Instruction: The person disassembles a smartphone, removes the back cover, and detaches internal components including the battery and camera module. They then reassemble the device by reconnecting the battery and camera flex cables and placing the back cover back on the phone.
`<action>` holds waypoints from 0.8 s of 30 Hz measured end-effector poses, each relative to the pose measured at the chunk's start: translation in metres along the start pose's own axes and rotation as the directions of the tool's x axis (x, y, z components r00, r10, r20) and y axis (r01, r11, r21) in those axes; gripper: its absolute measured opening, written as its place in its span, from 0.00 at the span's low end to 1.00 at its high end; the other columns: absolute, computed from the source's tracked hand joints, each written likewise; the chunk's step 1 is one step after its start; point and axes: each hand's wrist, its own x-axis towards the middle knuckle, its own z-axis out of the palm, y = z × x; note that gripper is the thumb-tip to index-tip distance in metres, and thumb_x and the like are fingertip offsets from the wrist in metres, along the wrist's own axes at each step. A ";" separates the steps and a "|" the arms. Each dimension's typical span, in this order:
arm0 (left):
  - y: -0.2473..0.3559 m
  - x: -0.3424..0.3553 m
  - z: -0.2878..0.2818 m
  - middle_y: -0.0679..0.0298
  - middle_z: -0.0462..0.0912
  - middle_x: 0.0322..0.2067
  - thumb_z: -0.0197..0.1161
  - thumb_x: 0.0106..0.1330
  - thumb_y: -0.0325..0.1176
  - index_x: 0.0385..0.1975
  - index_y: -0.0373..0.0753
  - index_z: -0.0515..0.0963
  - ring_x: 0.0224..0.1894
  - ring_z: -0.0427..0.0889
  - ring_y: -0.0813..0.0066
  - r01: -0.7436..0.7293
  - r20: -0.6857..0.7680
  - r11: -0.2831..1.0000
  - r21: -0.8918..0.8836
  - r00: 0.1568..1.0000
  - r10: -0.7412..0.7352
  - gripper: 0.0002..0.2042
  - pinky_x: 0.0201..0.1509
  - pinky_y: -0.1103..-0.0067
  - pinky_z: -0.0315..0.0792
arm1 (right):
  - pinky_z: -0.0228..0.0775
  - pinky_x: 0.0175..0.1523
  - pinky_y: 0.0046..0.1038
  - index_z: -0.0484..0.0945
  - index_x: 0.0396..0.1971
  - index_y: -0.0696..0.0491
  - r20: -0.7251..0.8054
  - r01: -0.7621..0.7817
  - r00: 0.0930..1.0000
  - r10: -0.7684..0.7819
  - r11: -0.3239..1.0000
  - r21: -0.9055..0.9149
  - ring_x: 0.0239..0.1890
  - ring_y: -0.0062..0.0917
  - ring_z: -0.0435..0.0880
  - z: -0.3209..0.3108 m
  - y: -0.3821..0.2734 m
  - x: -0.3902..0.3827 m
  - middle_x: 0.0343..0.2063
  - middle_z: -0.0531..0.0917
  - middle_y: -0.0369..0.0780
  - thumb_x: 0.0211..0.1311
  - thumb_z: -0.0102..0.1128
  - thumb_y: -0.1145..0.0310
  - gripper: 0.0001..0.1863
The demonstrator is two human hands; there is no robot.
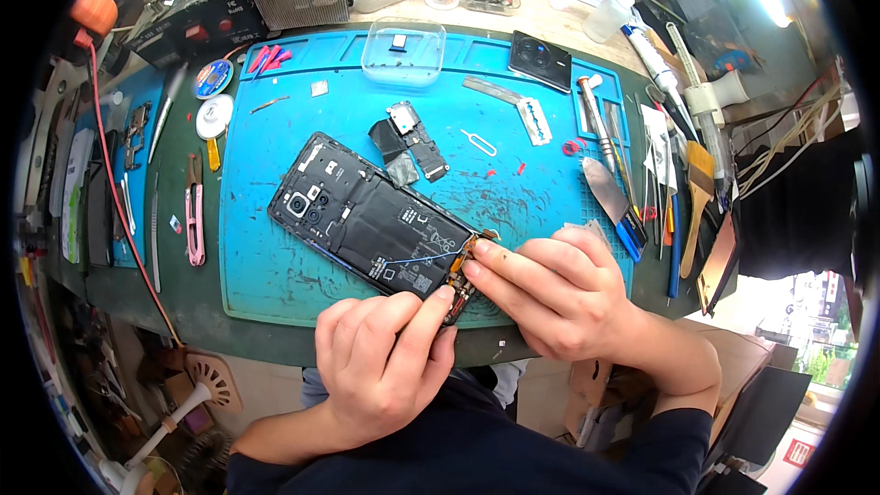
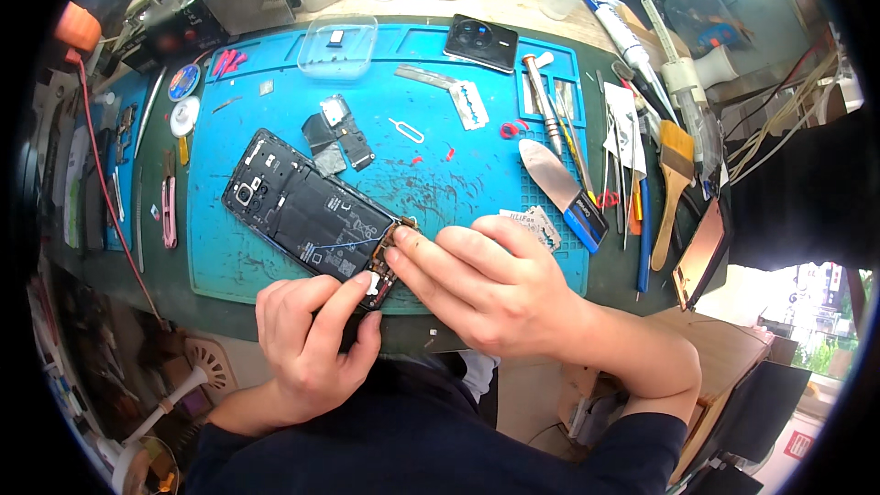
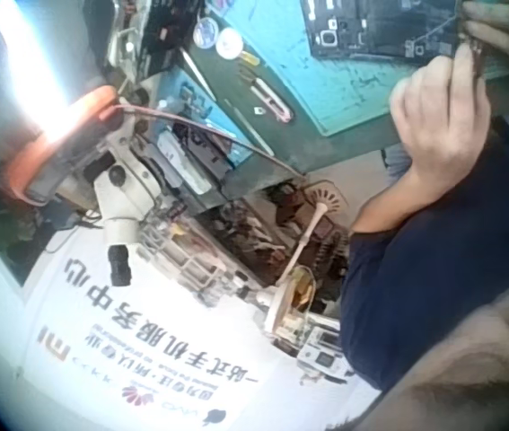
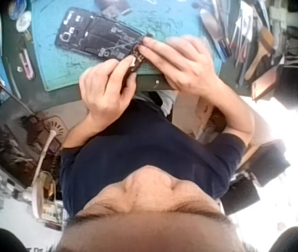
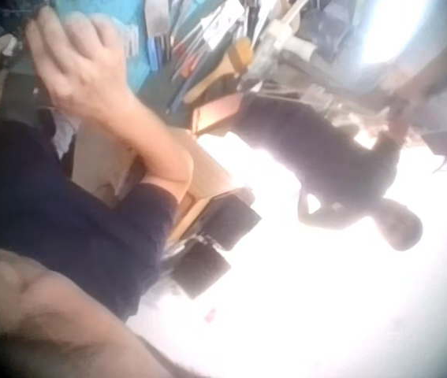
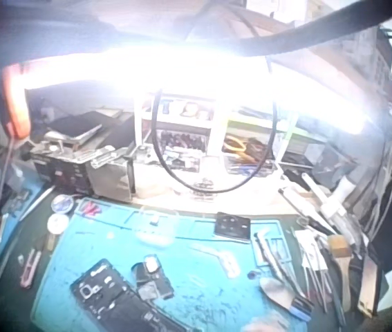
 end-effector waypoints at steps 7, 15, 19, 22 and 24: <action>0.000 0.006 -0.006 0.63 0.75 0.43 0.74 0.55 0.28 0.57 0.37 0.86 0.42 0.76 0.64 -0.078 0.103 0.993 0.087 0.992 0.069 0.26 0.48 0.65 0.70 | 0.74 0.47 0.29 0.88 0.51 0.59 -0.060 -0.025 0.998 0.027 0.999 0.038 0.46 0.24 0.83 0.005 -0.001 -0.003 0.55 0.87 0.41 0.53 0.62 0.67 0.25; -0.012 0.018 -0.016 0.66 0.77 0.43 0.74 0.60 0.33 0.55 0.39 0.88 0.41 0.79 0.71 -0.240 0.206 0.960 0.141 0.956 0.209 0.21 0.46 0.71 0.73 | 0.75 0.53 0.32 0.88 0.49 0.61 -0.095 -0.038 0.994 0.044 0.997 0.061 0.49 0.28 0.84 0.008 -0.003 -0.008 0.54 0.87 0.44 0.54 0.62 0.67 0.23; -0.016 0.024 -0.020 0.65 0.78 0.43 0.74 0.61 0.35 0.55 0.38 0.88 0.40 0.80 0.70 -0.329 0.264 0.932 0.151 0.922 0.283 0.21 0.44 0.71 0.74 | 0.75 0.53 0.32 0.88 0.48 0.62 -0.111 -0.038 0.993 0.043 0.998 0.053 0.50 0.28 0.84 0.009 -0.004 -0.008 0.52 0.87 0.43 0.55 0.62 0.67 0.22; -0.019 0.027 -0.023 0.64 0.77 0.43 0.73 0.63 0.36 0.56 0.38 0.87 0.39 0.79 0.69 -0.369 0.290 0.916 0.156 0.904 0.315 0.21 0.42 0.71 0.74 | 0.75 0.53 0.32 0.88 0.47 0.62 -0.123 -0.038 0.991 0.044 0.998 0.051 0.50 0.28 0.84 0.010 -0.004 -0.008 0.51 0.88 0.43 0.56 0.62 0.67 0.21; -0.022 0.026 -0.023 0.63 0.75 0.43 0.73 0.63 0.37 0.56 0.38 0.88 0.39 0.78 0.68 -0.388 0.284 0.909 0.152 0.898 0.336 0.21 0.41 0.71 0.74 | 0.75 0.53 0.31 0.88 0.47 0.61 -0.132 -0.041 0.990 0.048 0.998 0.050 0.50 0.28 0.84 0.010 -0.004 -0.008 0.50 0.88 0.43 0.57 0.62 0.67 0.20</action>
